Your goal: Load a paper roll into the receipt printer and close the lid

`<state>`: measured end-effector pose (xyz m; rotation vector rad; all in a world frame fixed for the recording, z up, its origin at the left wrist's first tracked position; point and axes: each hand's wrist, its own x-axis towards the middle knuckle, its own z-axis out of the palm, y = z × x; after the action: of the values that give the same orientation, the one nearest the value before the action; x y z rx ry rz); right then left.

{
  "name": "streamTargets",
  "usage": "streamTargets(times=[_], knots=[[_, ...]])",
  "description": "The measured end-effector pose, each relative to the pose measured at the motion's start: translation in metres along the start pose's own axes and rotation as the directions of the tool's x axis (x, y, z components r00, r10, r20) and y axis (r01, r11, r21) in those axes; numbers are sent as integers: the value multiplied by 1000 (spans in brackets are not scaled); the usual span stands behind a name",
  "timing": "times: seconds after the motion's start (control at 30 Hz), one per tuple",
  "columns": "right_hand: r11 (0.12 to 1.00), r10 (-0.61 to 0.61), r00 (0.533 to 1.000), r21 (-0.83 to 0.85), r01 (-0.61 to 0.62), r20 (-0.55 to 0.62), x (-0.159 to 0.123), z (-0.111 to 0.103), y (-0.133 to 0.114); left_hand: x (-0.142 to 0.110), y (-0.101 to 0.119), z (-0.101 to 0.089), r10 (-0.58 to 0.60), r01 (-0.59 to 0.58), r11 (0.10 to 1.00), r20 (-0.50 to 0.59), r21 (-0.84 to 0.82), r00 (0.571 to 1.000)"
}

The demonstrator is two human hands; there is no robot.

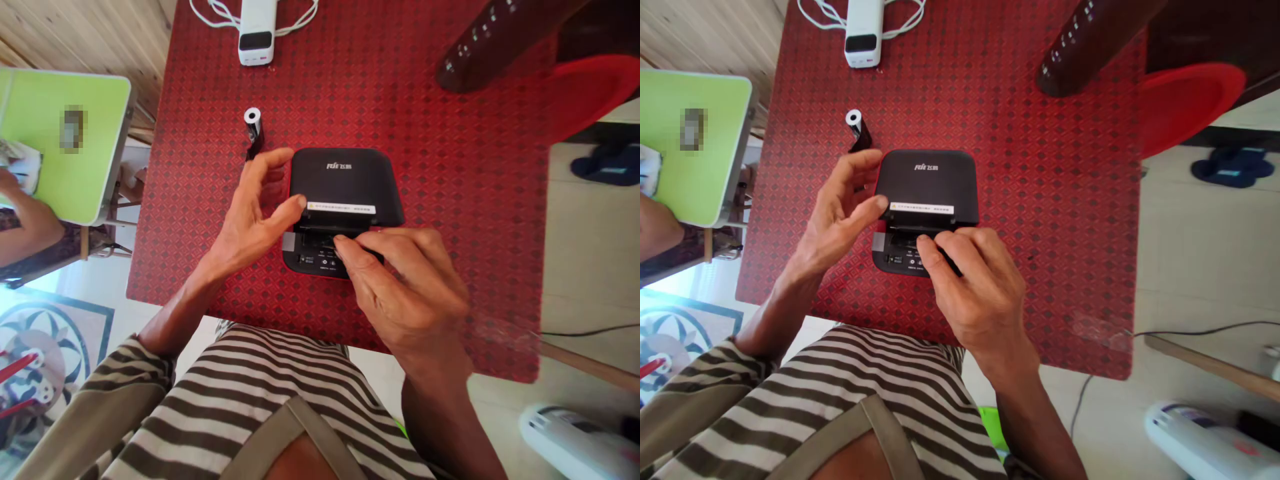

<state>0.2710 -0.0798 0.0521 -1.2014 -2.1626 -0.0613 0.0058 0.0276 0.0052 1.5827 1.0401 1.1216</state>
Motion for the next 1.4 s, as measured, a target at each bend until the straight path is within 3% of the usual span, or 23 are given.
streamTargets(times=[0.1, 0.2, 0.43, 0.57, 0.9, 1.07, 1.2, 1.3, 1.4], knots=[[1000, -23, 997, -17, 22, -68, -2, 7, -3, -24, -7, 3, -65, 66, 998, 54, -14, 996], [1000, 11, 995, -15, -12, -97, -3, 10, -6, -33, -9, 5, -109, 113, 993, 83, -43, 991], [992, 91, 995, 85, -88, -30, 0, -5, 1, -33, -8, 7, -129, 133, 990, 78, -54, 989], [986, 153, 988, 63, -152, -17, -3, -7, 9, -33, -8, 8, -128, 135, 988, 85, -73, 988], [986, 155, 985, -74, -149, 82, -17, -3, 1, -39, -12, 12, -75, 82, 993, 72, -90, 995], [987, 157, 984, -31, -155, 88, -25, 0, 2, -39, -10, 13, -91, 95, 993, 56, -72, 994], [969, 241, 970, 61, -238, -41, -39, 6, -1, -54, 3, 13, -188, 192, 973, 45, -130, 981], [940, 332, 924, 152, -306, -191, -51, 16, -7, -67, 13, 13, -237, 242, 959, 50, -146, 970], [904, 420, 881, 190, -383, -217, -59, 26, -13, -73, 15, 14, -246, 255, 949, 71, -185, 967]])
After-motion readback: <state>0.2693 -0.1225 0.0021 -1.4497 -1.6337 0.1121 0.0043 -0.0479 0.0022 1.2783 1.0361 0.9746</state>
